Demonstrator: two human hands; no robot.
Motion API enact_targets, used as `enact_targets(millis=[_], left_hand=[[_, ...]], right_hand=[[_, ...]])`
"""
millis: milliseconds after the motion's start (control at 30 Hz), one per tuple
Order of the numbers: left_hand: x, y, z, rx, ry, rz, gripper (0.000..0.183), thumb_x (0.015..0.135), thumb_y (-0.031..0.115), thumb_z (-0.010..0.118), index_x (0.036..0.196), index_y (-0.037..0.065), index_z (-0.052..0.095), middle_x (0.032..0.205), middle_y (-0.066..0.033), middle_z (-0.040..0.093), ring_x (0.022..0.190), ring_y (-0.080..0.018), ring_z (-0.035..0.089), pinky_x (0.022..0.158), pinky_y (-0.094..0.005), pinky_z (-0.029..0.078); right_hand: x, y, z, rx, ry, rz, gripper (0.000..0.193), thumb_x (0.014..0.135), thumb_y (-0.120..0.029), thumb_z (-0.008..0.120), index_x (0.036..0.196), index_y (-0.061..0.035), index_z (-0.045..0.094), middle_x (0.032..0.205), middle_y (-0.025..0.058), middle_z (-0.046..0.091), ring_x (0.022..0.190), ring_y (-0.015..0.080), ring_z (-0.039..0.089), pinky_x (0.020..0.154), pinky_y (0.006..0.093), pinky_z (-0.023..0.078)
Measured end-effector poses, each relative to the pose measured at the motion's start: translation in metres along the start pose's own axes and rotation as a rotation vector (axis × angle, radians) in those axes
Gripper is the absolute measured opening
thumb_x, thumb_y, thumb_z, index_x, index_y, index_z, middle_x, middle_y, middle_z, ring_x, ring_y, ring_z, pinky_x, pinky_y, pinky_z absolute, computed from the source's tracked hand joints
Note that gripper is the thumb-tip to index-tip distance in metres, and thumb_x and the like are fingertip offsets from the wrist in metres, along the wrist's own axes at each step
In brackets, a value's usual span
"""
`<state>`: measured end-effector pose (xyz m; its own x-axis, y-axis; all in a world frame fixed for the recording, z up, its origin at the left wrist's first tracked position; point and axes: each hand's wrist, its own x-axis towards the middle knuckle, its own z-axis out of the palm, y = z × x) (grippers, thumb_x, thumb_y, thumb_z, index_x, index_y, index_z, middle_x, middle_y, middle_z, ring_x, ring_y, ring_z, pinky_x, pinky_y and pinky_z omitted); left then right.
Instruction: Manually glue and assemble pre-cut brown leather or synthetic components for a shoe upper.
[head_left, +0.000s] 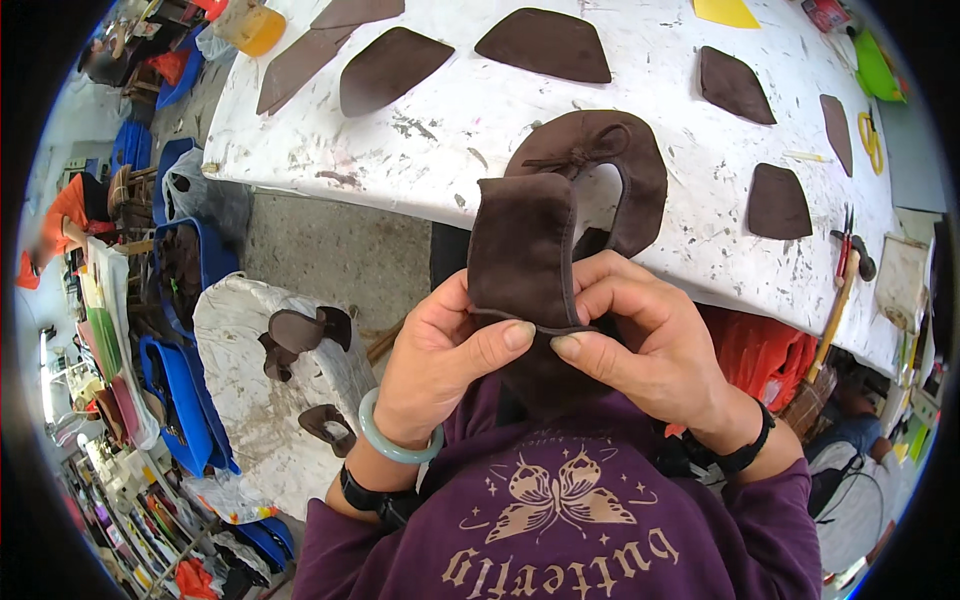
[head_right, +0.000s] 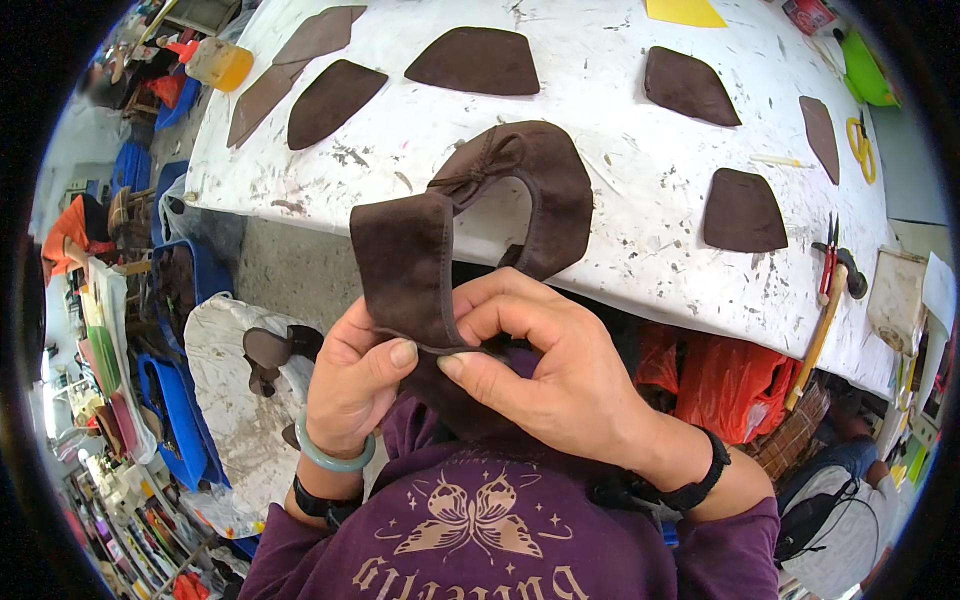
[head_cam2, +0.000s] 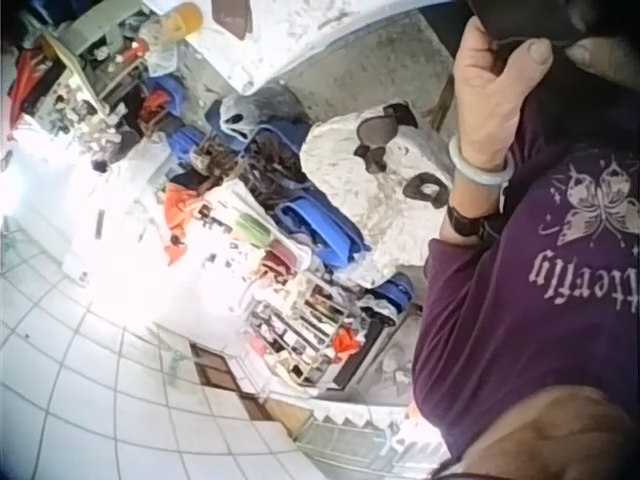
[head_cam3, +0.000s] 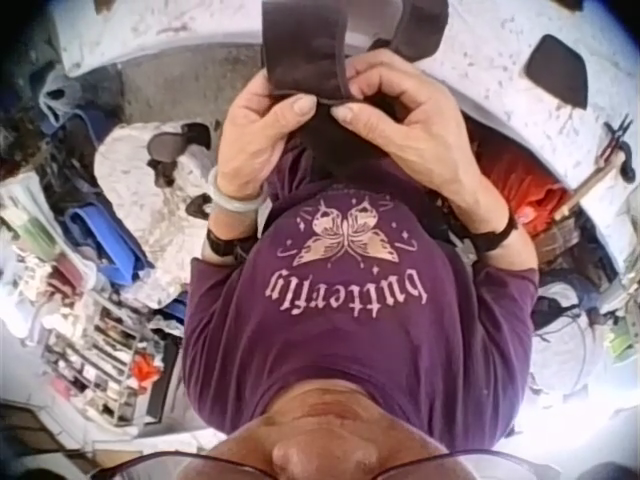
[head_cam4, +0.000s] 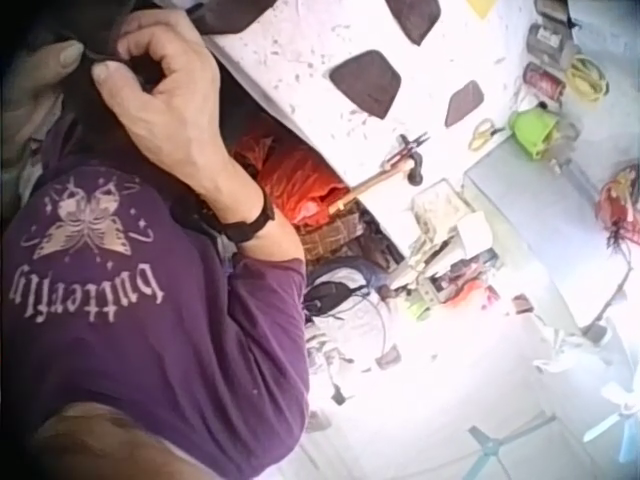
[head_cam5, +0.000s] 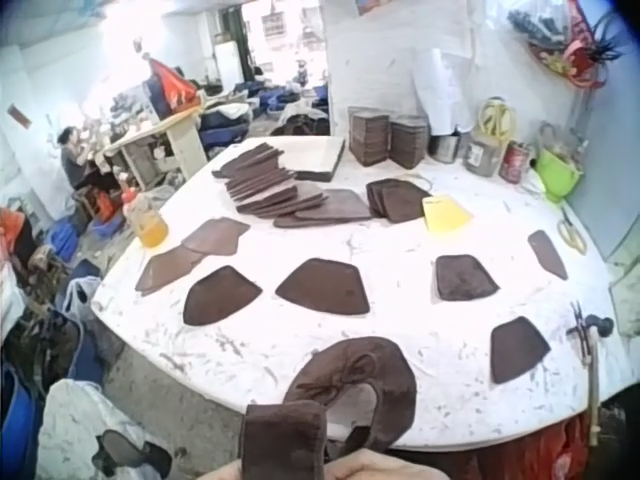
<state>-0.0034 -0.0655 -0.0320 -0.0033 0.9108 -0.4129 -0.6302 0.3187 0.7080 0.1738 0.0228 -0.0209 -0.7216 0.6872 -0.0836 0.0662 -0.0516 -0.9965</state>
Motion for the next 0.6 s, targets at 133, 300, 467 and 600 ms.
enact_targets(millis=[133, 300, 467, 600], left_hand=[[0.0, 0.001, 0.006, 0.014, -0.015, -0.008, 0.034, 0.086, 0.006, 0.062, 0.119, 0.003, 0.052, 0.11, -0.0047, 0.059, 0.099, -0.0099, 0.055, 0.09, -0.0252, 0.043], [0.002, 0.0, 0.005, -0.072, -0.033, -0.003, 0.03, 0.089, 0.008, 0.058, 0.118, 0.001, 0.054, 0.111, -0.0062, 0.06, 0.099, -0.011, 0.056, 0.09, -0.0261, 0.043], [0.004, 0.002, 0.007, -0.184, -0.012, -0.04, 0.026, 0.09, 0.009, 0.055, 0.115, -0.001, 0.055, 0.11, -0.0082, 0.062, 0.1, -0.0131, 0.058, 0.09, -0.0274, 0.044], [0.0, 0.012, 0.013, -0.18, 0.046, 0.022, 0.03, 0.089, 0.011, 0.053, 0.115, -0.004, 0.052, 0.11, -0.012, 0.061, 0.1, -0.018, 0.059, 0.09, -0.0316, 0.046]], right_hand=[[-0.002, 0.003, 0.0, 0.065, 0.043, 0.021, 0.013, 0.079, -0.008, 0.067, 0.085, 0.0011, 0.06, 0.101, 0.009, 0.059, 0.092, 0.0169, 0.056, 0.08, 0.0267, 0.043], [-0.005, 0.001, 0.0, 0.113, 0.055, 0.029, 0.015, 0.082, -0.01, 0.067, 0.09, 0.0017, 0.062, 0.103, 0.0092, 0.059, 0.094, 0.0165, 0.056, 0.082, 0.0271, 0.043], [-0.005, -0.008, -0.004, 0.124, 0.042, -0.053, 0.026, 0.087, -0.015, 0.063, 0.108, 0.0009, 0.061, 0.115, 0.0118, 0.056, 0.104, 0.018, 0.055, 0.086, 0.0291, 0.043], [-0.007, -0.006, -0.005, 0.243, 0.154, -0.027, 0.042, 0.09, -0.02, 0.058, 0.125, 0.0006, 0.047, 0.122, 0.0107, 0.051, 0.108, 0.0186, 0.052, 0.089, 0.0297, 0.042]])
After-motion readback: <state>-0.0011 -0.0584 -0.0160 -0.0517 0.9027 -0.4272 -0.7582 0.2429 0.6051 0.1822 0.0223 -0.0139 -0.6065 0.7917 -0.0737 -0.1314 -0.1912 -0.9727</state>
